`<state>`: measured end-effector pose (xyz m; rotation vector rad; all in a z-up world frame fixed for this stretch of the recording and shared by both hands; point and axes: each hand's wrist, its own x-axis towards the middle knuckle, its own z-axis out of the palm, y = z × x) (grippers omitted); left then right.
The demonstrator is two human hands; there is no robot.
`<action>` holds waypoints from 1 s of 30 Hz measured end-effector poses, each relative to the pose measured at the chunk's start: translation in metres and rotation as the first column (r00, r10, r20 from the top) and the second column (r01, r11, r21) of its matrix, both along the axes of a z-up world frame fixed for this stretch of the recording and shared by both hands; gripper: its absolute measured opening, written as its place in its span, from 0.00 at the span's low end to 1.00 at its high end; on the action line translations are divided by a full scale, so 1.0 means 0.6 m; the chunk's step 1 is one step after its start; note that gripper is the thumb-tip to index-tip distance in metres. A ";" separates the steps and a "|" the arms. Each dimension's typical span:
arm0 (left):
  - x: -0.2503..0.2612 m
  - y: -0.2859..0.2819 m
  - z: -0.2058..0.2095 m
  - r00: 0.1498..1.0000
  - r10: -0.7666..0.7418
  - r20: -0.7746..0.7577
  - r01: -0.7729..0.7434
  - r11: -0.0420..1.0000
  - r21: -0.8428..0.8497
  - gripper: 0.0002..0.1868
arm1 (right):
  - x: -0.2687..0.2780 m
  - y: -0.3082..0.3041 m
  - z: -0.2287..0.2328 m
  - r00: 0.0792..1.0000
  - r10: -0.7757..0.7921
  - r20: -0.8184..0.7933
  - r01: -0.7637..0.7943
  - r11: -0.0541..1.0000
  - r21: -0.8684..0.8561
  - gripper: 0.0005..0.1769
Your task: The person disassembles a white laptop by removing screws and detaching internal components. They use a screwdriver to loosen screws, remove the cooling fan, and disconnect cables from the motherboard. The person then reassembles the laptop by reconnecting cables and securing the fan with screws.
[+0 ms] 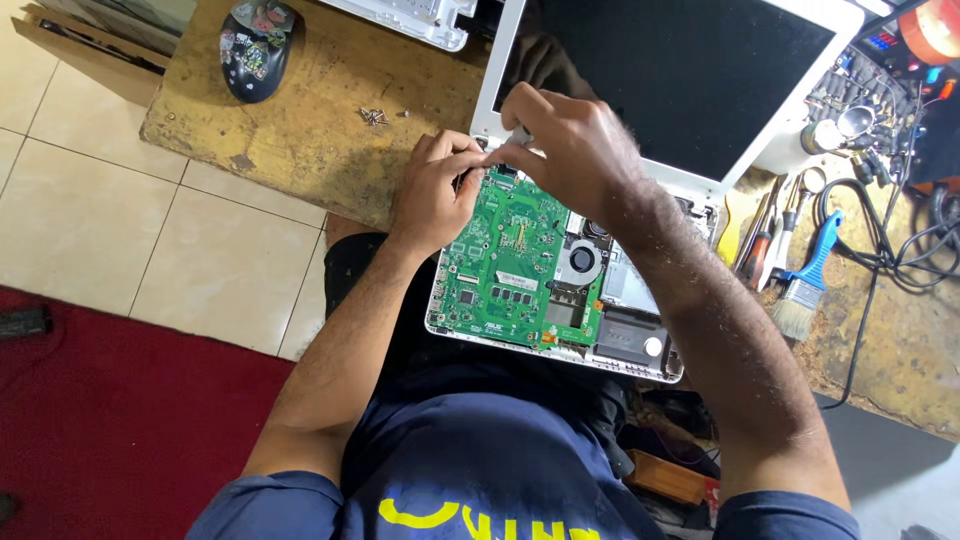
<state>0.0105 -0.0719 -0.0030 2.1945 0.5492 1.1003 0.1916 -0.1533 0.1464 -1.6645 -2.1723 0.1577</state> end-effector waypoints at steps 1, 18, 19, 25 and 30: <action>0.000 -0.001 0.001 1.000 -0.005 0.017 0.005 1.000 -0.013 0.04 | 0.002 0.003 -0.006 0.996 -0.050 0.073 0.048 0.998 0.030 0.21; 0.038 0.017 0.067 0.998 -0.018 0.067 0.013 0.997 0.070 0.13 | -0.009 0.026 0.040 0.965 -0.040 0.257 0.060 0.996 -0.070 0.08; 0.038 0.015 0.070 0.992 0.006 0.123 -0.017 0.996 0.084 0.18 | -0.012 0.030 0.039 0.944 -0.111 0.312 0.156 0.980 -0.123 0.19; 0.036 0.027 0.032 0.997 -0.001 0.082 -0.006 0.997 0.077 0.25 | -0.007 0.023 0.034 0.958 0.018 0.286 0.005 0.997 -0.080 0.08; 0.033 0.017 0.054 0.996 -0.026 0.087 0.024 1.000 0.014 0.18 | -0.019 0.024 0.042 0.968 -0.009 0.251 0.041 0.992 -0.121 0.15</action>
